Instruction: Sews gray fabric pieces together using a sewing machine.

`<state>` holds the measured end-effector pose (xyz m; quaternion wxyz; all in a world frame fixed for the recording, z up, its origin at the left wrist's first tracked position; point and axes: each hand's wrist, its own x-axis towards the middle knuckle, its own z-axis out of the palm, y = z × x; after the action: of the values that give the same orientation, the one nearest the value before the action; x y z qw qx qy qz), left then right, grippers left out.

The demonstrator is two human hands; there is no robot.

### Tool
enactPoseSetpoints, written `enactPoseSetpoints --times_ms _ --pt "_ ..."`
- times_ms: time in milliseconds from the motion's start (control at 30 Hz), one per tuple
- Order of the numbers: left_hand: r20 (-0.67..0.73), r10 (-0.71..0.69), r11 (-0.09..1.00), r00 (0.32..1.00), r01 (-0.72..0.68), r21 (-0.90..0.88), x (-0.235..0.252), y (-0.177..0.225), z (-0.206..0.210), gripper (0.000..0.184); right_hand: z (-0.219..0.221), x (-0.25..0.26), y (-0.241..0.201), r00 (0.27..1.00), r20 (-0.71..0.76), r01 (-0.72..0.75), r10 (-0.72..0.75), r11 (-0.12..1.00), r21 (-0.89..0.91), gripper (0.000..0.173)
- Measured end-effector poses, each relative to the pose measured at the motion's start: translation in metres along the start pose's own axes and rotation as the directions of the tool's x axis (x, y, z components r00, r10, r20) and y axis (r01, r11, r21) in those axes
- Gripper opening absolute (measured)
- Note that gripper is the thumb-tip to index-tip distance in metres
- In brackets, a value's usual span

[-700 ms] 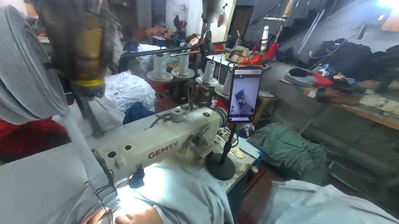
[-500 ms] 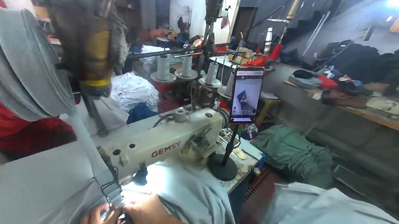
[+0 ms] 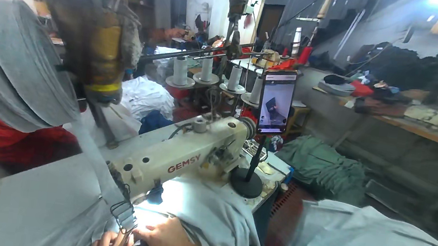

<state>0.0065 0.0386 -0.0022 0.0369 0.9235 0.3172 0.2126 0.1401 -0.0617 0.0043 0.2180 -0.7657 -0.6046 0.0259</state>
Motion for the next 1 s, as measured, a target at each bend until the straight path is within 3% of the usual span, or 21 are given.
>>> enactPoseSetpoints --times_ms 133,267,367,533,600,667,733,867,1000 --pt "0.023 0.114 0.988 0.993 -0.111 -0.103 0.014 -0.030 0.001 0.022 0.009 0.007 -0.013 0.999 -0.026 -0.040 0.039 0.998 -0.053 0.018" --pt "-0.016 0.298 0.943 0.955 -0.296 -0.154 0.048 -0.078 0.021 0.031 0.014 0.016 -0.036 0.987 0.091 -0.125 0.133 0.989 -0.080 0.022" --pt "-0.040 0.324 0.933 0.945 -0.326 -0.153 0.073 -0.095 0.031 0.037 0.018 0.020 -0.040 0.978 0.125 -0.167 0.169 0.986 -0.027 0.025" --pt "-0.029 0.167 0.979 0.986 -0.169 -0.113 0.074 -0.076 0.014 0.022 0.007 0.013 -0.039 0.982 0.109 -0.148 0.152 0.988 -0.043 0.019" --pt "-0.116 0.062 0.966 0.991 -0.089 -0.244 0.055 -0.061 0.005 0.021 0.006 0.008 -0.036 0.991 0.056 -0.116 0.119 0.992 -0.045 0.016" --pt "-0.095 -0.040 0.877 0.995 -0.011 -0.481 0.030 -0.046 -0.006 0.025 -0.004 0.007 -0.035 0.981 0.153 -0.123 0.121 0.992 0.006 0.020" --pt "-0.052 -0.026 0.850 0.998 -0.006 -0.527 0.016 -0.052 0.003 0.026 -0.003 0.011 -0.028 0.979 0.182 -0.092 0.091 0.996 0.000 0.022" --pt "-0.081 0.132 0.929 0.988 -0.151 -0.337 0.031 -0.077 0.015 0.039 -0.011 0.019 0.011 0.981 0.191 0.026 -0.024 1.000 -0.012 0.025" --pt "-0.058 0.120 0.952 0.991 -0.131 -0.276 0.061 -0.084 0.023 0.054 -0.044 0.039 0.053 0.954 0.218 -0.217 0.204 0.975 0.038 0.040"
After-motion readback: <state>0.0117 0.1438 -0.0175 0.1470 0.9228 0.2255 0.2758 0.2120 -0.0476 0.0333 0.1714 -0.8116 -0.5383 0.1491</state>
